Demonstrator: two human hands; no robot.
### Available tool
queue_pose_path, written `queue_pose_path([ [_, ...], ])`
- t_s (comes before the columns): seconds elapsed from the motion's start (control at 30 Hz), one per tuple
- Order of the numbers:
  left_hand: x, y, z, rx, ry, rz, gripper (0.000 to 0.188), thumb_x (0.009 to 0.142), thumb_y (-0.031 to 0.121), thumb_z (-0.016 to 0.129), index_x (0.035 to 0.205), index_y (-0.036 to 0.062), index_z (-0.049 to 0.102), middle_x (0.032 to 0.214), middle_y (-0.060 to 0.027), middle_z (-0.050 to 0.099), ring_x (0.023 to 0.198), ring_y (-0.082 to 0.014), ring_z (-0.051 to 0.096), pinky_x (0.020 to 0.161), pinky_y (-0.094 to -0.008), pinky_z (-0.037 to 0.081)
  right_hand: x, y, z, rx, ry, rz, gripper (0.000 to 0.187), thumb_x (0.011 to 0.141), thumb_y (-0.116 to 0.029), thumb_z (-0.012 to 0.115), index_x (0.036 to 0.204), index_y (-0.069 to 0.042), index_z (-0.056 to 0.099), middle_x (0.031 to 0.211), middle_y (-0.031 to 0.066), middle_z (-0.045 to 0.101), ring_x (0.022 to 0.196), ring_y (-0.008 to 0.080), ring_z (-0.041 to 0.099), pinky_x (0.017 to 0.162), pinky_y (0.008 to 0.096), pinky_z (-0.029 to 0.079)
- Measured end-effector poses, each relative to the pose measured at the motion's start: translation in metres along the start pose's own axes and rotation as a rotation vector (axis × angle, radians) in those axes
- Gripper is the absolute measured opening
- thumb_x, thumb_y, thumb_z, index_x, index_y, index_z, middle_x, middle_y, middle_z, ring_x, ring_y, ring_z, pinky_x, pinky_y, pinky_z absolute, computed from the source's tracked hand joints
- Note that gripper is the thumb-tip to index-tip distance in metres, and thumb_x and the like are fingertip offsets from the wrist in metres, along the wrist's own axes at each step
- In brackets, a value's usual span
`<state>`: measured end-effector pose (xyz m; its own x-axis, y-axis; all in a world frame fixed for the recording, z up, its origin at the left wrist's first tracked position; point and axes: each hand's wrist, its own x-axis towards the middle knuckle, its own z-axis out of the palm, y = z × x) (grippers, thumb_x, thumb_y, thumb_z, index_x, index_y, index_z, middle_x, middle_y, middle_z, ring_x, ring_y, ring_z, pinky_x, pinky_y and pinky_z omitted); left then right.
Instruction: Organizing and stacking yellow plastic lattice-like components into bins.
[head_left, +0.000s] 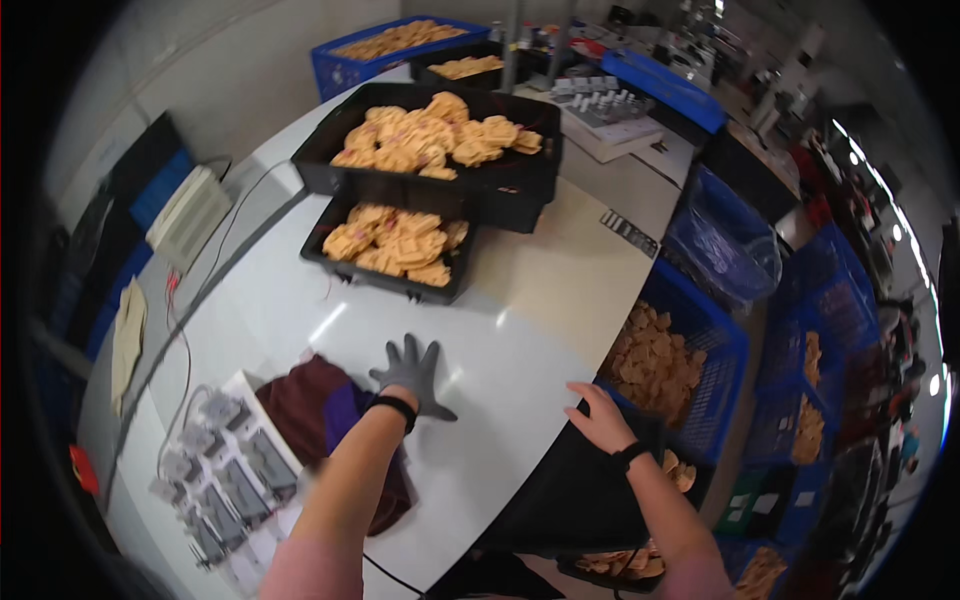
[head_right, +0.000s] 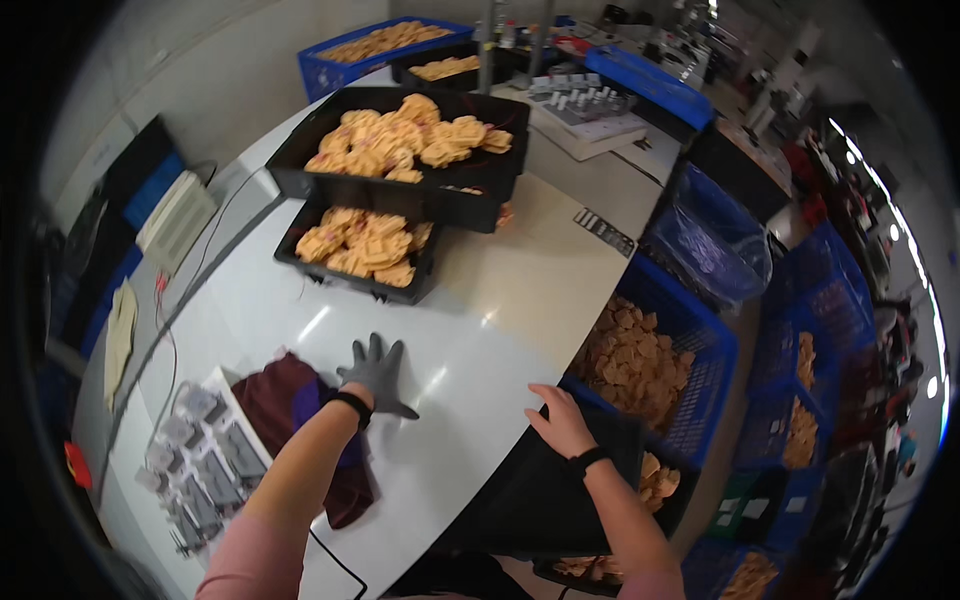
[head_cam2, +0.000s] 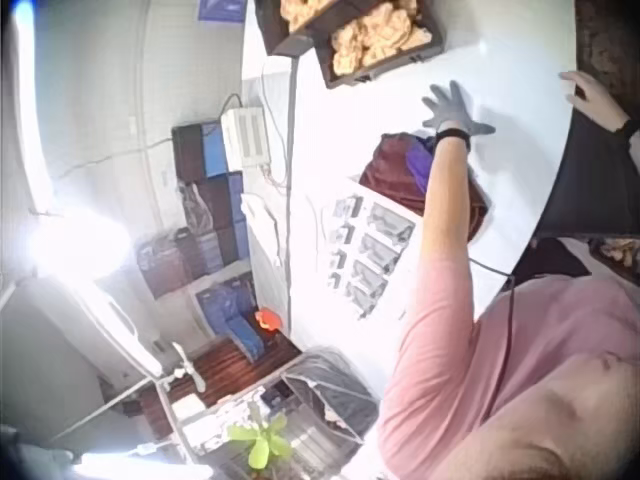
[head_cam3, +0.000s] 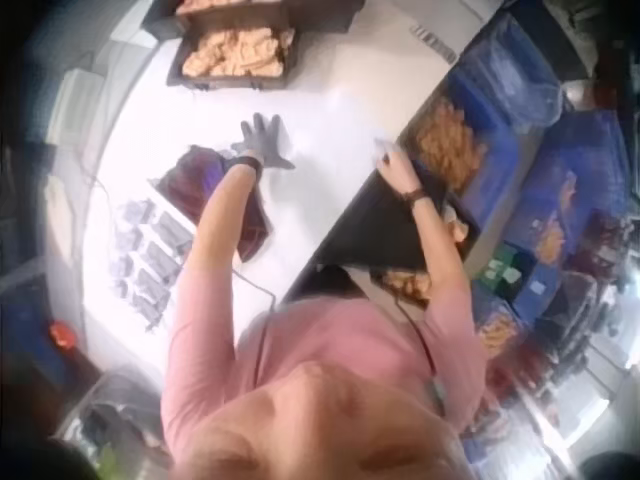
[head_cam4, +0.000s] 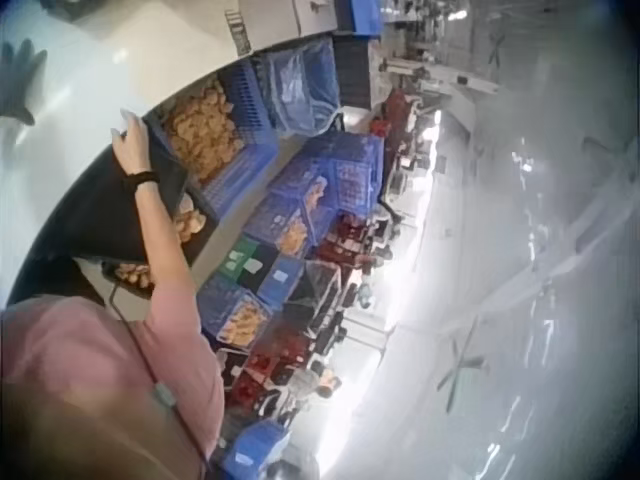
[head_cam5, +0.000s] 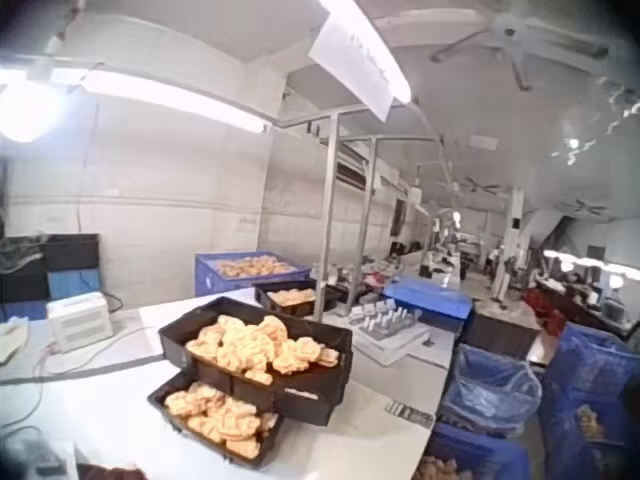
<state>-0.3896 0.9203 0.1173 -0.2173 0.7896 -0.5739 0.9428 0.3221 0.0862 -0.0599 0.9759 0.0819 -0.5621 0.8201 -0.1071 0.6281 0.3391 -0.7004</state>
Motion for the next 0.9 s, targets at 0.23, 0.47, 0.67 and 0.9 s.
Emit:
queue_pose_path([
  [0.23,0.013,0.025,-0.006,0.054,-0.037,-0.042,0.134,0.048,0.059,0.085,0.150,0.0131,0.011,0.153,-0.0277,0.005,0.138,-0.0538,0.008,0.104,-0.0609,0.035,0.201,0.033,-0.020,-0.130,0.367,-0.164,0.056,0.083,-0.028,0.065,0.132,-0.007,0.046,0.134,0.0244,0.046,0.127,0.0382,0.042,0.105,0.0440,0.036],
  [0.47,0.024,0.034,-0.008,0.071,-0.093,-0.057,0.143,0.048,0.059,0.087,0.150,0.0038,0.003,0.151,-0.0354,0.003,0.137,-0.0575,0.003,0.113,-0.0528,0.024,0.322,0.009,-0.018,-0.148,0.445,0.001,0.057,0.085,-0.033,0.062,0.136,-0.013,0.045,0.143,0.0171,0.040,0.132,0.0312,0.038,0.106,0.0454,0.034],
  [0.67,0.024,0.034,-0.016,0.101,-0.136,-0.071,0.143,0.049,0.065,0.083,0.150,0.0044,0.002,0.151,-0.0345,0.001,0.138,-0.0567,0.002,0.113,-0.0530,0.025,0.360,0.017,-0.012,-0.227,0.398,-0.057,0.034,0.088,-0.034,0.059,0.119,-0.020,0.059,0.132,0.0081,0.052,0.124,0.0270,0.046,0.101,0.0427,0.038],
  [0.9,0.022,0.036,-0.022,0.107,-0.133,-0.098,0.135,0.052,0.066,0.081,0.151,0.0113,0.007,0.152,-0.0301,0.001,0.139,-0.0549,0.005,0.103,-0.0609,0.035,0.387,0.032,-0.040,-0.256,0.490,-0.145,0.022,0.085,-0.021,0.060,0.106,-0.015,0.063,0.112,0.0066,0.059,0.112,0.0258,0.053,0.093,0.0429,0.041],
])
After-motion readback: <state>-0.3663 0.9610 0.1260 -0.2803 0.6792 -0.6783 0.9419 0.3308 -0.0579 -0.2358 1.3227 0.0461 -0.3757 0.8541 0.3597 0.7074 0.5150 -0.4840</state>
